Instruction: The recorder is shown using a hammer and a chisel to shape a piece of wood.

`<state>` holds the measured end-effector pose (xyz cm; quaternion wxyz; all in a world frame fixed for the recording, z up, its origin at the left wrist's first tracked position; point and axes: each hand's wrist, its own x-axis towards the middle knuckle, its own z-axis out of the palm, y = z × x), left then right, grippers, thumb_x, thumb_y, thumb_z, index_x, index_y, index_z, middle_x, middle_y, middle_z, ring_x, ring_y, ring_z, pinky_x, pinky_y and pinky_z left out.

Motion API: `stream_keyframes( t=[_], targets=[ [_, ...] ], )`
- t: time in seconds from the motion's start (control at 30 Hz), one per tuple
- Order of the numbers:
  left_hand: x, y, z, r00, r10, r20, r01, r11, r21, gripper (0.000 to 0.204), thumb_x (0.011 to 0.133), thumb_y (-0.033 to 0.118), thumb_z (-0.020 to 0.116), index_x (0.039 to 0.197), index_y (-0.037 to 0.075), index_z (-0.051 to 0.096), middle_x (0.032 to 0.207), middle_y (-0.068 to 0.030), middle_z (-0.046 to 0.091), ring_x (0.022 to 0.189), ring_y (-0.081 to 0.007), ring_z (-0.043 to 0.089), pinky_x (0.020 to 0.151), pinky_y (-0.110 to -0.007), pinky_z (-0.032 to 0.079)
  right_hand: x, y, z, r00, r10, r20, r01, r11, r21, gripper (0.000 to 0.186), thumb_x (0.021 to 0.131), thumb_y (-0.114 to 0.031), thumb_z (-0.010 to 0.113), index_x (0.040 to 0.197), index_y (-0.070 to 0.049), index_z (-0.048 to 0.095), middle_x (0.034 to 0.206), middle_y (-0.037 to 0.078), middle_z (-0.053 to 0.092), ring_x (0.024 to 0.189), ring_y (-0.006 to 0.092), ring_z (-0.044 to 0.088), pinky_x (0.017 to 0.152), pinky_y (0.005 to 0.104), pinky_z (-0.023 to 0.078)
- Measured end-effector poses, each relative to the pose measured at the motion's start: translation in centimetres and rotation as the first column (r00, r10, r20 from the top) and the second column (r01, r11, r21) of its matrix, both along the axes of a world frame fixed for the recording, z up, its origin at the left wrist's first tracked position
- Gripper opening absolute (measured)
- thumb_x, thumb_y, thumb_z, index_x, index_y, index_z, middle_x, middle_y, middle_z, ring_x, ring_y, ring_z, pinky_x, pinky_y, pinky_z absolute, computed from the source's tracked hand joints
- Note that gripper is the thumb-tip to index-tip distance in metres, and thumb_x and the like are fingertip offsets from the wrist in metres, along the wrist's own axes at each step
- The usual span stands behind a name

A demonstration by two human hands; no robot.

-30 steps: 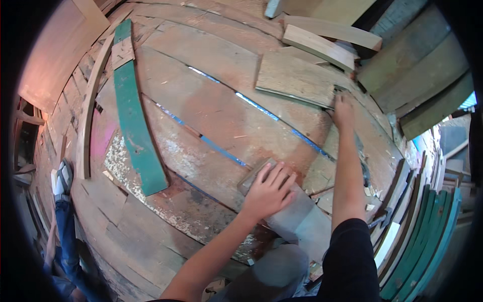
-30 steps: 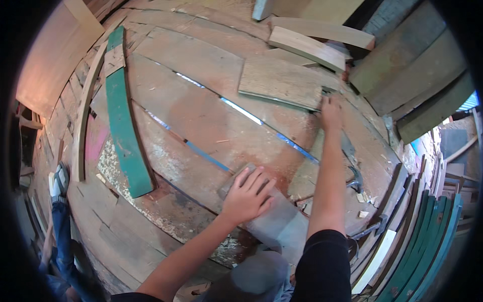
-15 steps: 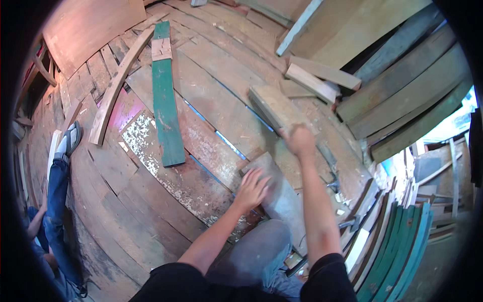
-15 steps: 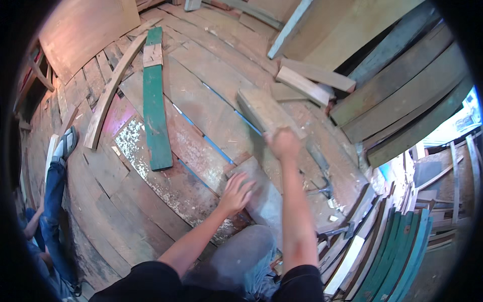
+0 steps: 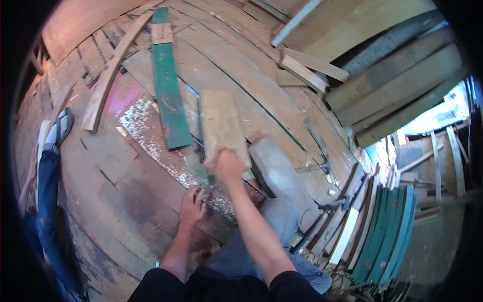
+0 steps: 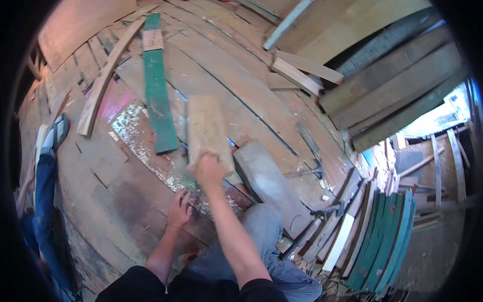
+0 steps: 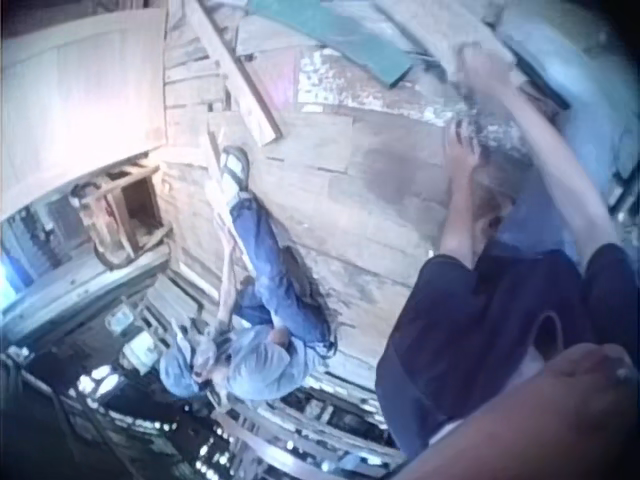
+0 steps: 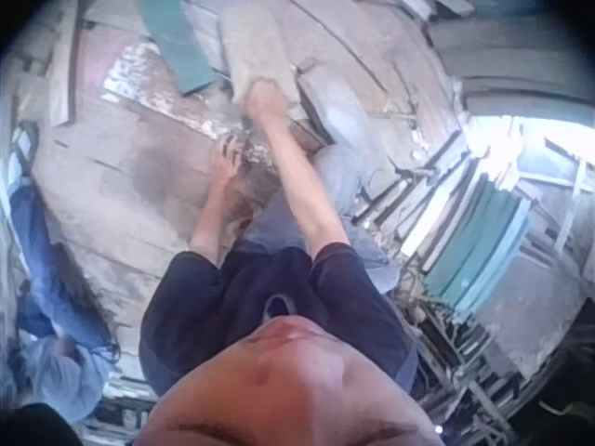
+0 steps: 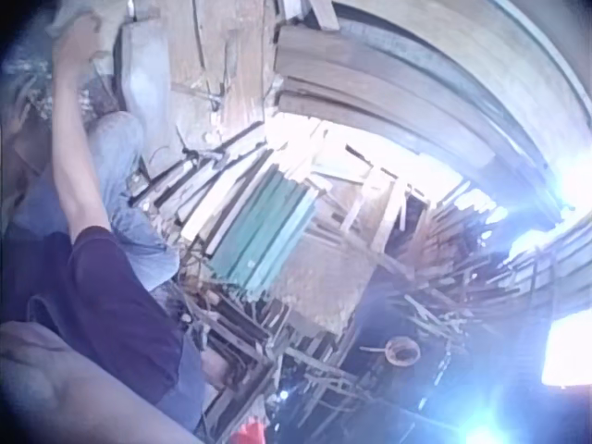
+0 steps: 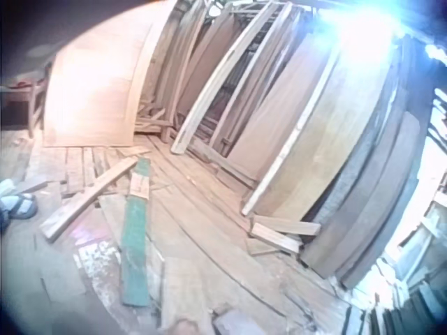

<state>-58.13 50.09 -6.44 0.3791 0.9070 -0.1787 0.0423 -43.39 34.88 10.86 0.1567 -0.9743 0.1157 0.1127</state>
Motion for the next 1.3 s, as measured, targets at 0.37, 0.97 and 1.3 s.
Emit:
stream_keyframes(
  t=[0.37, 0.97, 1.3],
  targets=[
    [-0.2, -0.1, -1.5, 0.989, 0.135, 0.064, -0.127, 0.986, -0.111, 0.053, 0.097, 0.027, 0.047, 0.143, 0.004, 0.040, 0.144, -0.0250, 0.039, 0.132, -0.0461, 0.040, 0.112, -0.053, 0.032, -8.1, -0.7, -5.7, 0.917, 0.058, -0.395, -0.039, 0.998, 0.054, 0.058, 0.076, -0.046, 0.077, 0.125, -0.018, 0.061, 0.116, 0.015, 0.069, 0.105, 0.0319, 0.069, 0.087, 0.0446, 0.056],
    [-0.1, 0.6, -2.4, 0.997, 0.077, 0.007, -0.077, 0.991, 0.110, 0.058, 0.102, 0.036, 0.041, 0.147, -0.001, 0.036, 0.146, -0.0280, 0.037, 0.134, -0.0448, 0.037, 0.114, -0.050, 0.028, -32.6, -25.2, -0.6, 0.723, -0.439, 0.534, 0.599, 0.783, -0.167, 0.045, 0.081, -0.015, 0.073, 0.122, -0.004, 0.056, 0.110, 0.019, 0.056, 0.105, 0.0370, 0.058, 0.093, 0.0438, 0.047],
    [2.2, 3.4, 4.3, 0.992, 0.122, -0.025, -0.125, 0.980, -0.154, 0.063, 0.105, 0.040, 0.039, 0.148, -0.005, 0.030, 0.148, -0.0257, 0.035, 0.136, -0.0405, 0.038, 0.113, -0.049, 0.031, -52.1, -39.0, -4.4, 0.285, -0.841, 0.461, 0.935, 0.349, 0.058, 0.060, 0.078, -0.031, 0.078, 0.126, -0.004, 0.055, 0.125, 0.024, 0.052, 0.115, 0.0423, 0.051, 0.102, 0.0496, 0.041]
  ],
)
